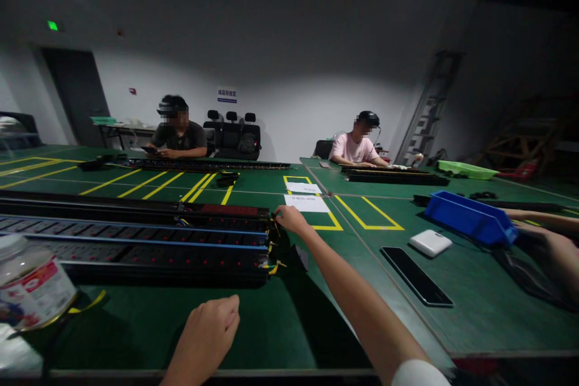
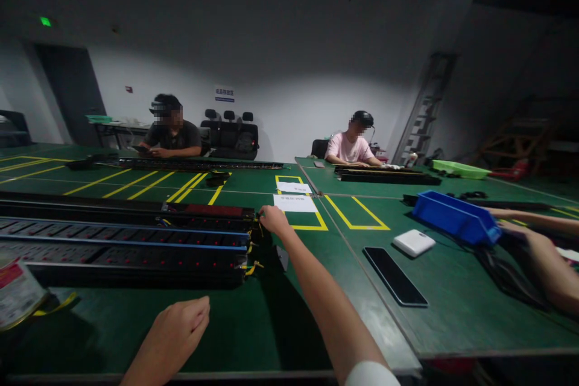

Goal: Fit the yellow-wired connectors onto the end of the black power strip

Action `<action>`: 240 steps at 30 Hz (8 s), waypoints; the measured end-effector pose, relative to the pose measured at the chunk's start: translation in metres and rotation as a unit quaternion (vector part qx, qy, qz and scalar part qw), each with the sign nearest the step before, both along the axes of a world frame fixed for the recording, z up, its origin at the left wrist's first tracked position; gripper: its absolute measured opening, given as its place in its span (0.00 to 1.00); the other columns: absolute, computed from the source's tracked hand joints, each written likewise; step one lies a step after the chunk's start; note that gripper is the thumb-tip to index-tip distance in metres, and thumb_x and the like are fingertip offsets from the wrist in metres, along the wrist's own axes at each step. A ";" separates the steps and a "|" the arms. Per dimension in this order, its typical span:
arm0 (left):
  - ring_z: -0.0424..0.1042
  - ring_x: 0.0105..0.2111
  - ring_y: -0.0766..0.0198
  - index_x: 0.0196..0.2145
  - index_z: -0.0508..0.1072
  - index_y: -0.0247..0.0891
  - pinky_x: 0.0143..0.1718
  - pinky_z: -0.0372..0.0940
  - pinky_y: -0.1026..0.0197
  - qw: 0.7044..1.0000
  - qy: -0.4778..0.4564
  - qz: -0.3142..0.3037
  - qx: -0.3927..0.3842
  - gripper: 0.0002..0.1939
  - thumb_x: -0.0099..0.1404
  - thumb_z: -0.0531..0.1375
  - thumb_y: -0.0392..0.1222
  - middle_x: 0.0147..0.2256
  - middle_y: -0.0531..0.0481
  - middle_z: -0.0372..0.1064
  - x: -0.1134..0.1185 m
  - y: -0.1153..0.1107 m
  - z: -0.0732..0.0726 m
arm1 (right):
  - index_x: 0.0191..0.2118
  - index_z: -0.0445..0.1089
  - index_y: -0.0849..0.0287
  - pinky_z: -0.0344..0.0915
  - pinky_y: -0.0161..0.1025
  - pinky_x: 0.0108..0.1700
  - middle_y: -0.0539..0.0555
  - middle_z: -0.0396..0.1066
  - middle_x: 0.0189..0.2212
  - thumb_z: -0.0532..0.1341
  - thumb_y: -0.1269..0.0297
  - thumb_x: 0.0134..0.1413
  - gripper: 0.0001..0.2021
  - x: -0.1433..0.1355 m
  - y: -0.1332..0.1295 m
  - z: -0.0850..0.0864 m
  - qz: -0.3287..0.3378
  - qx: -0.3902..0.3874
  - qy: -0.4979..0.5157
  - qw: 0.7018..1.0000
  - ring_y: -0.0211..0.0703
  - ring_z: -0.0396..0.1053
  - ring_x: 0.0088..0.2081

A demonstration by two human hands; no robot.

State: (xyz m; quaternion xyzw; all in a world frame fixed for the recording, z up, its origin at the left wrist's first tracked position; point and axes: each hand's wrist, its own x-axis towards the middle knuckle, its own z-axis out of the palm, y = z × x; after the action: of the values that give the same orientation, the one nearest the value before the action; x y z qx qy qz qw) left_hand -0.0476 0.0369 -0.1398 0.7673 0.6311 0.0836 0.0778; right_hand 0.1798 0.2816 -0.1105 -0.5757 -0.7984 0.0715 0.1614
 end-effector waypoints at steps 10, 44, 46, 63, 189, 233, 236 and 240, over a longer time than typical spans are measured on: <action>0.64 0.26 0.65 0.26 0.58 0.40 0.30 0.44 0.58 1.000 -0.016 -0.009 0.014 0.13 0.69 0.47 0.34 0.25 0.53 0.65 -0.003 0.002 -0.008 | 0.59 0.68 0.63 0.64 0.39 0.43 0.59 0.76 0.39 0.59 0.70 0.56 0.23 0.065 -0.015 -0.022 -0.101 -0.006 0.119 0.988 0.48 0.72 0.42; 0.64 0.26 0.64 0.27 0.58 0.41 0.31 0.46 0.59 1.000 -0.010 -0.011 0.016 0.14 0.71 0.45 0.37 0.25 0.53 0.66 -0.007 0.004 -0.010 | 0.65 0.62 0.55 0.64 0.49 0.56 0.61 0.67 0.58 0.72 0.55 0.47 0.39 0.084 -0.102 -0.031 0.164 -0.050 0.181 0.968 0.54 0.67 0.56; 0.64 0.26 0.64 0.27 0.58 0.41 0.31 0.46 0.59 1.000 -0.010 -0.011 0.014 0.14 0.71 0.45 0.37 0.25 0.53 0.66 -0.007 0.004 -0.010 | 0.64 0.64 0.54 0.62 0.51 0.58 0.60 0.68 0.56 0.72 0.58 0.46 0.38 0.080 -0.106 -0.030 0.171 -0.043 0.154 0.972 0.55 0.66 0.56; 0.69 0.28 0.63 0.27 0.61 0.41 0.31 0.47 0.59 0.999 -0.004 -0.008 0.033 0.13 0.71 0.48 0.36 0.26 0.53 0.69 -0.006 0.005 -0.010 | 0.60 0.69 0.59 0.66 0.45 0.50 0.62 0.74 0.48 0.58 0.52 0.66 0.23 0.037 -0.070 0.003 0.196 0.023 0.080 0.977 0.50 0.72 0.47; 0.66 0.26 0.64 0.26 0.60 0.41 0.30 0.47 0.60 1.000 0.027 0.000 0.013 0.14 0.71 0.46 0.39 0.25 0.53 0.68 -0.008 0.008 -0.005 | 0.47 0.74 0.57 0.60 0.29 0.28 0.48 0.75 0.35 0.75 0.69 0.37 0.26 0.078 -0.109 -0.030 -0.010 -0.253 0.567 0.784 0.32 0.68 0.31; 0.64 0.25 0.65 0.26 0.59 0.41 0.30 0.47 0.59 0.999 0.033 -0.011 0.029 0.14 0.71 0.46 0.37 0.24 0.53 0.67 -0.006 0.007 -0.004 | 0.48 0.75 0.52 0.62 0.42 0.47 0.54 0.75 0.44 0.72 0.62 0.44 0.21 0.095 -0.103 -0.038 0.072 0.015 0.172 0.982 0.50 0.70 0.45; 0.65 0.25 0.65 0.26 0.58 0.41 0.30 0.46 0.59 0.999 0.032 -0.012 0.036 0.15 0.71 0.46 0.38 0.24 0.53 0.67 -0.007 0.007 -0.005 | 0.48 0.75 0.52 0.62 0.43 0.48 0.55 0.74 0.45 0.72 0.61 0.45 0.21 0.095 -0.104 -0.037 0.084 0.019 0.164 0.983 0.51 0.70 0.47; 0.66 0.26 0.64 0.26 0.59 0.41 0.30 0.47 0.60 0.999 0.026 -0.011 0.032 0.14 0.71 0.47 0.38 0.24 0.53 0.68 -0.007 0.007 -0.005 | 0.47 0.76 0.52 0.62 0.42 0.47 0.55 0.74 0.45 0.72 0.62 0.45 0.20 0.093 -0.106 -0.035 0.080 0.025 0.164 0.983 0.51 0.70 0.46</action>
State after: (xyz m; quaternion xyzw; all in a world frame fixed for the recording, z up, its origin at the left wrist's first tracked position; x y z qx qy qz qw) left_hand -0.0545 0.0434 -0.1453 0.7784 0.6211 0.0830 0.0376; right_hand 0.2731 0.1758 -0.1456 -0.4860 -0.8063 0.1575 0.2981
